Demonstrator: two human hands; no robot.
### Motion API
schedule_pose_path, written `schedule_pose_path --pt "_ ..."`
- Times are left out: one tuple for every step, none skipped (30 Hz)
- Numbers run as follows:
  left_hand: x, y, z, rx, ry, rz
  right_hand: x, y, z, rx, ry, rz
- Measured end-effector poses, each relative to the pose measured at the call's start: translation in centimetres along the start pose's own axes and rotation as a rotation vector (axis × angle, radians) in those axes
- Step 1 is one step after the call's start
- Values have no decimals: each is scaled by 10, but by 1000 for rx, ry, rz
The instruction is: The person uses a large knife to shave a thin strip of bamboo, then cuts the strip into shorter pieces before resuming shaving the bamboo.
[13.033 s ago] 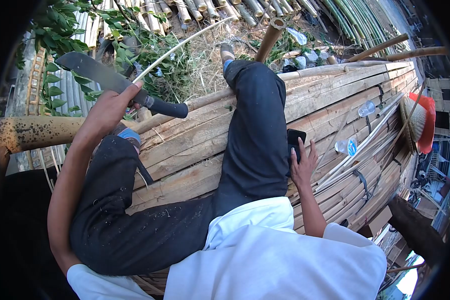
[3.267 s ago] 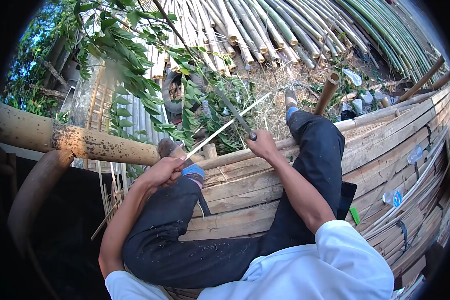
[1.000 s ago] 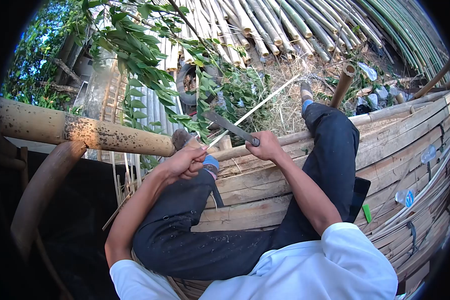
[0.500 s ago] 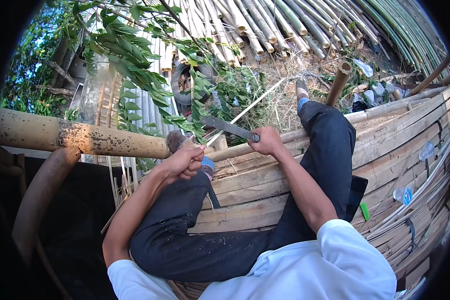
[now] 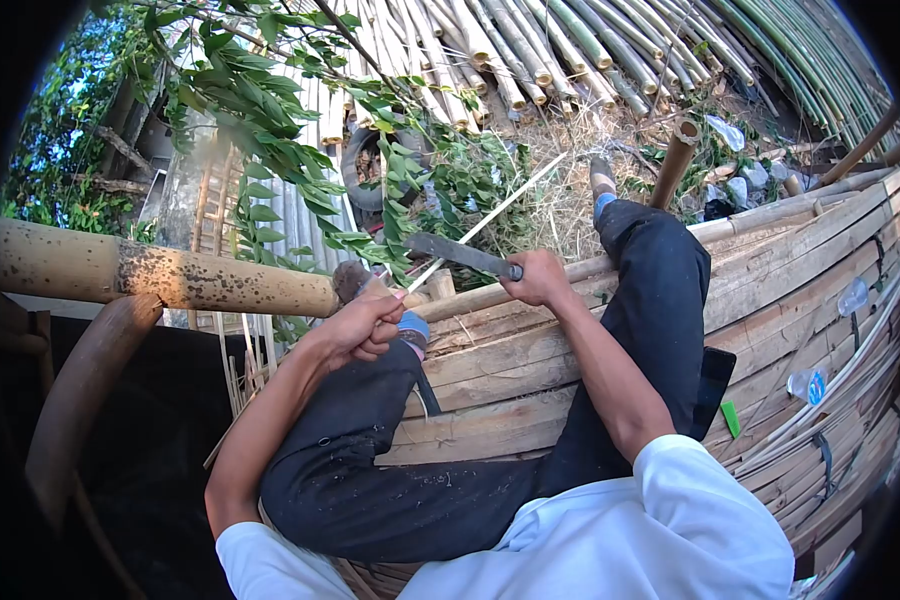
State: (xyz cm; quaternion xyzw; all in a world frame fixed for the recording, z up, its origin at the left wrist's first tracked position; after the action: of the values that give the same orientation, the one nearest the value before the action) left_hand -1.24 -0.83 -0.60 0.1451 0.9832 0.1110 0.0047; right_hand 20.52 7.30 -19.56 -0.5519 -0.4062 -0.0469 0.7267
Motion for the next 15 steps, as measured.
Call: schedule_pose_path --pt "0 0 0 -1 -1 0 0 1 1 3 -2 1" --pt "0 0 0 1 -2 1 0 2 0 3 -4 2" --pt "0 0 0 2 -3 -5 0 3 0 2 -3 2" --pt "0 0 -1 3 -4 -10 0 5 0 -3 -10 -9" --pt "0 1 -2 4 -4 -9 0 6 1 -7 -16 -19" --pt "0 1 -2 7 0 -22 0 7 1 -8 -16 -19" --pt "0 0 -3 13 3 -36 0 8 1 -19 -13 -16" --pt "0 0 -3 14 4 -36 -1 9 0 -29 -9 -13" --pt "0 0 -3 12 6 -40 0 9 0 -29 -9 -12" --pt "0 0 -3 10 7 -45 1 9 0 -33 -18 -13" --pt "1 0 -4 9 8 -45 1 9 0 -37 -26 -14" --pt "1 0 -4 0 4 -38 1 11 0 -37 -26 -15" --pt "2 -1 -4 -6 -1 -32 1 18 -2 -116 20 42" --pt "4 -4 -7 -5 -1 -31 0 25 -3 -195 68 100" --pt "5 -10 -12 3 -19 -34 4 37 -1 -191 67 102"
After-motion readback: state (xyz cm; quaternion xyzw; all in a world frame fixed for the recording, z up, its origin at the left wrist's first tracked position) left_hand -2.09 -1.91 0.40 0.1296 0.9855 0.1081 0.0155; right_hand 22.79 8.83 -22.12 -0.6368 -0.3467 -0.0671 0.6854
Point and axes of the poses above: each hand's wrist, its own z-axis towards the middle knuckle, its own x-axis out of the back of the hand, y = z × x, the point moved 3 cm from there along z, towards the middle knuckle, and after that the axes turned 13 degrees about x, right-handed, at the moved point
